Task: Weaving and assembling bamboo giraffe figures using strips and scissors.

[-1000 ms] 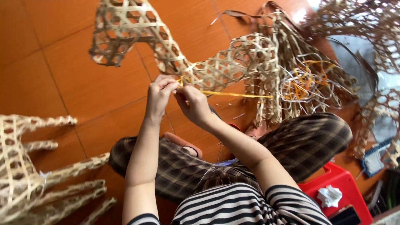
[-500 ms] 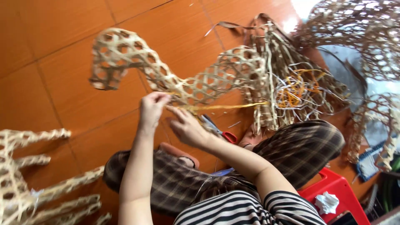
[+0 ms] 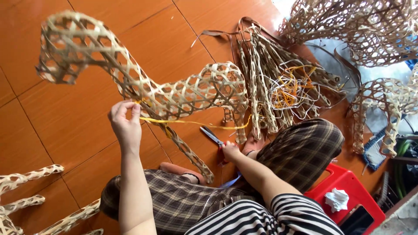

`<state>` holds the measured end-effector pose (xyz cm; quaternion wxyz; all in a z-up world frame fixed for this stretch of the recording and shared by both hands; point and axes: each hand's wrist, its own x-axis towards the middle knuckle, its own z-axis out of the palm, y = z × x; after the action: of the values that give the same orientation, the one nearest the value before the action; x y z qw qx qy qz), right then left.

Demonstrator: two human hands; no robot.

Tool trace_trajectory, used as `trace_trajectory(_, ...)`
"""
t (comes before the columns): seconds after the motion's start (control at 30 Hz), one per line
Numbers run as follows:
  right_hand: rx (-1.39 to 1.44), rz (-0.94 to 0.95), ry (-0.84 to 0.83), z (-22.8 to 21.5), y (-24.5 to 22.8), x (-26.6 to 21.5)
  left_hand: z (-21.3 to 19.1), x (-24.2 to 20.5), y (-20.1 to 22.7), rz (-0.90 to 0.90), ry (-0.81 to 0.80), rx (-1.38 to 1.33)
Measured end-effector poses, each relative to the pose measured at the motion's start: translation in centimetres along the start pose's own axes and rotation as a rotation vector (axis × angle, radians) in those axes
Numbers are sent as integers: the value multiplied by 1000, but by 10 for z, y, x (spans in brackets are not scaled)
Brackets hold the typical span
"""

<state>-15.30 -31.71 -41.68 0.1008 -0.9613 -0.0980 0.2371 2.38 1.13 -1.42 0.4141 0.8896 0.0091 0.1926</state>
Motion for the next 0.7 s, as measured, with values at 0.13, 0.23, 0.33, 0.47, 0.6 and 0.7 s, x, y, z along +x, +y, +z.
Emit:
trace_trajectory(0.13, 48, -90, 152, 28, 9, -4, 2, 2, -11, -42, 6, -193)
trace_trajectory(0.23, 176, 19, 147, 12, 0, -7, 13, -5, -57, -259, -35, -570)
trace_trajectory(0.33, 327, 144, 144, -20, -15, -3, 15, -6, -75, -441, -81, -846)
trace_trajectory(0.47, 1235, 694, -152, -115, -72, 5, 10, 1, -72, -393, -171, -972)
trace_trajectory(0.6, 2445, 501, -500, -82, -50, -9, 17, 2, -81, -436, -129, -1000)
trace_trajectory(0.7, 2218, 399, -622, -190, -69, -93, 19, 0, -81, -420, -87, -974)
